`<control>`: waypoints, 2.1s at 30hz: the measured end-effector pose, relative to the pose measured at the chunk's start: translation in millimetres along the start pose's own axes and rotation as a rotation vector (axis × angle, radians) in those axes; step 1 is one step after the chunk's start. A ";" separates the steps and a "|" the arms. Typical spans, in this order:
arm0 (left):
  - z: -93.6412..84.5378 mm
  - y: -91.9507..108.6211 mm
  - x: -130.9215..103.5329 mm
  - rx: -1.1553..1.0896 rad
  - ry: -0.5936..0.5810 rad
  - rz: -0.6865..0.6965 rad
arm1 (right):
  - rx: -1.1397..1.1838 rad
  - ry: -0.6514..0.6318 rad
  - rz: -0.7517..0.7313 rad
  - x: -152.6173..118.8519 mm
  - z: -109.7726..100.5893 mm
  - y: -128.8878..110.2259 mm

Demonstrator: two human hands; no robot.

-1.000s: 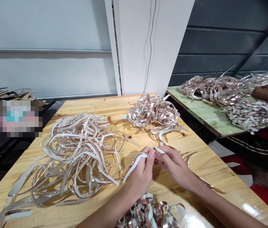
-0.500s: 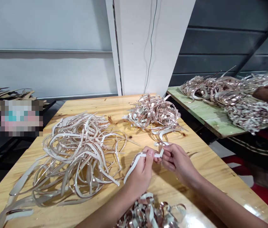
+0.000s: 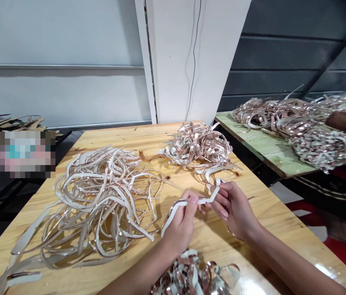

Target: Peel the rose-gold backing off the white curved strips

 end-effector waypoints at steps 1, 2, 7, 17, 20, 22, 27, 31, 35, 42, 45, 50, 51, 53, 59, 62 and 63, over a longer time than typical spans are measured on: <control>0.8 2.0 -0.4 -0.017 -0.011 0.016 | -0.063 -0.012 -0.076 -1.0 -0.7 -3.9; 2.1 3.8 -0.8 -0.023 -0.032 0.027 | -0.139 -0.028 -0.153 -3.1 -0.5 -7.4; 14.2 8.3 -1.7 -0.124 -0.180 0.023 | -0.563 -0.153 -0.336 -19.3 12.2 -6.9; 13.8 4.2 -1.2 -0.014 -0.162 -0.005 | -0.482 -0.192 -0.243 -15.7 10.9 3.2; 8.4 0.4 -2.3 0.023 -0.124 -0.025 | -0.460 -0.207 -0.208 -16.2 12.7 4.9; 12.2 0.2 -2.6 -0.009 -0.172 -0.030 | -0.460 -0.214 -0.196 -17.6 14.4 4.4; 14.4 0.9 -2.4 -0.053 -0.173 -0.052 | -0.455 -0.266 -0.202 -21.0 19.2 3.5; 5.8 -5.4 -4.0 -0.011 -0.057 -0.082 | -0.495 -0.251 -0.190 -21.8 19.9 5.5; 12.9 -9.8 -4.4 -0.117 -0.121 -0.076 | -0.437 -0.196 -0.186 -19.4 17.5 3.3; 19.4 -0.3 -3.5 -0.170 -0.194 0.002 | -0.335 -0.115 -0.294 -12.4 4.9 -6.3; 14.0 1.0 -2.5 -0.077 -0.140 0.001 | -0.418 -0.164 -0.299 -16.4 11.0 -3.4; 3.1 -6.5 -2.5 -0.073 0.016 -0.084 | -0.528 -0.239 -0.266 -27.1 24.4 3.4; 2.1 -7.5 -2.5 -0.060 0.028 -0.086 | -0.533 -0.240 -0.264 -27.8 24.9 3.4; 3.0 -8.6 -2.4 -0.024 0.012 -0.074 | -0.525 -0.237 -0.263 -27.1 23.9 2.5; 6.5 -15.8 -1.7 -0.017 -0.040 -0.058 | -0.499 -0.231 -0.279 -22.9 21.7 -0.7; 10.7 -19.0 -1.2 -0.132 -0.065 -0.067 | -0.503 -0.216 -0.255 -24.7 22.0 2.3; 12.2 -18.8 -0.8 -0.174 -0.076 -0.064 | -0.502 -0.210 -0.257 -25.8 21.9 2.9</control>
Point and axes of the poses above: each hand's wrist, its own x-axis towards the middle knuckle, its own z-axis out of the palm, y = z × x, the point moved 8 cm from there along x, towards the middle knuckle, and after that the axes turned 9 degrees about z, right-handed, at the moved point
